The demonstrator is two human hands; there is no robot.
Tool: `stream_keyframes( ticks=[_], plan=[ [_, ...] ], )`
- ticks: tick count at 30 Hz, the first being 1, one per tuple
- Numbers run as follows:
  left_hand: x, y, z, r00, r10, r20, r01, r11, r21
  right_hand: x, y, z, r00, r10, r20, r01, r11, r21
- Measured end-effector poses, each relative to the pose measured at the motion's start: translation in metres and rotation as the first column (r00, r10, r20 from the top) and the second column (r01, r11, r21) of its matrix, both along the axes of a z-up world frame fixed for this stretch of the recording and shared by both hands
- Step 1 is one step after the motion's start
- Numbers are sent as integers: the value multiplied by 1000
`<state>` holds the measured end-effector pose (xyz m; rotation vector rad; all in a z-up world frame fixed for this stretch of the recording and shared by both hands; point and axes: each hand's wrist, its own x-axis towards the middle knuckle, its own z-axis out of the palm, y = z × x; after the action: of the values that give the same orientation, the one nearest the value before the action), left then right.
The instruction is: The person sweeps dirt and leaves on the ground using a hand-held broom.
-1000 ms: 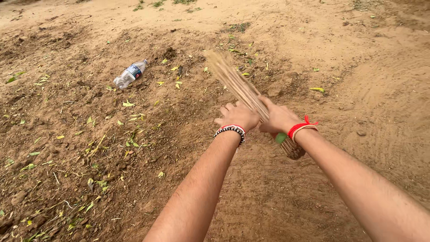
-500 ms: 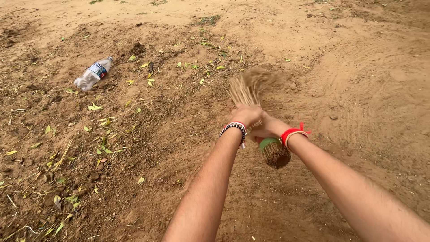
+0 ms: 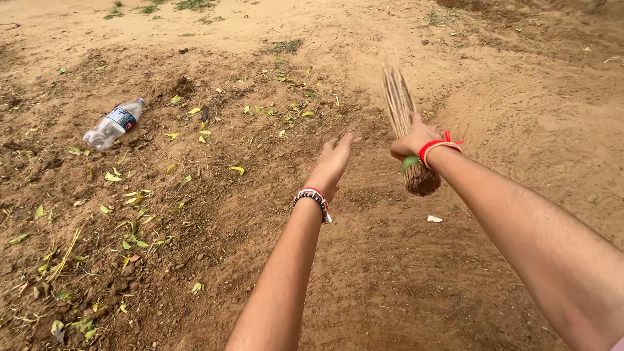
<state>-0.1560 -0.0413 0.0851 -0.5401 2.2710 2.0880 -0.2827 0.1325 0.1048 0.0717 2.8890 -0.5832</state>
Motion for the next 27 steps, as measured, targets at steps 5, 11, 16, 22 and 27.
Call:
stream_keyframes(
  ticks=[5,11,16,22,27],
  plan=[
    [-4,-4,-18,999,-39,1,39,999,1,-35,46,-98,978,25,206,-18,999,-34],
    [-9,-15,-33,999,-37,28,36,999,30,20,17,-92,941,260,217,-322,887,333],
    [-4,-17,-29,999,-15,43,13,999,48,41,32,-38,965,229,125,-259,900,350],
    [2,-20,-25,998,-6,62,3,998,58,18,79,-53,987,140,-75,-98,908,407],
    [0,-10,-31,994,-38,103,36,999,19,-19,85,-71,989,-139,43,134,985,110]
  ],
)
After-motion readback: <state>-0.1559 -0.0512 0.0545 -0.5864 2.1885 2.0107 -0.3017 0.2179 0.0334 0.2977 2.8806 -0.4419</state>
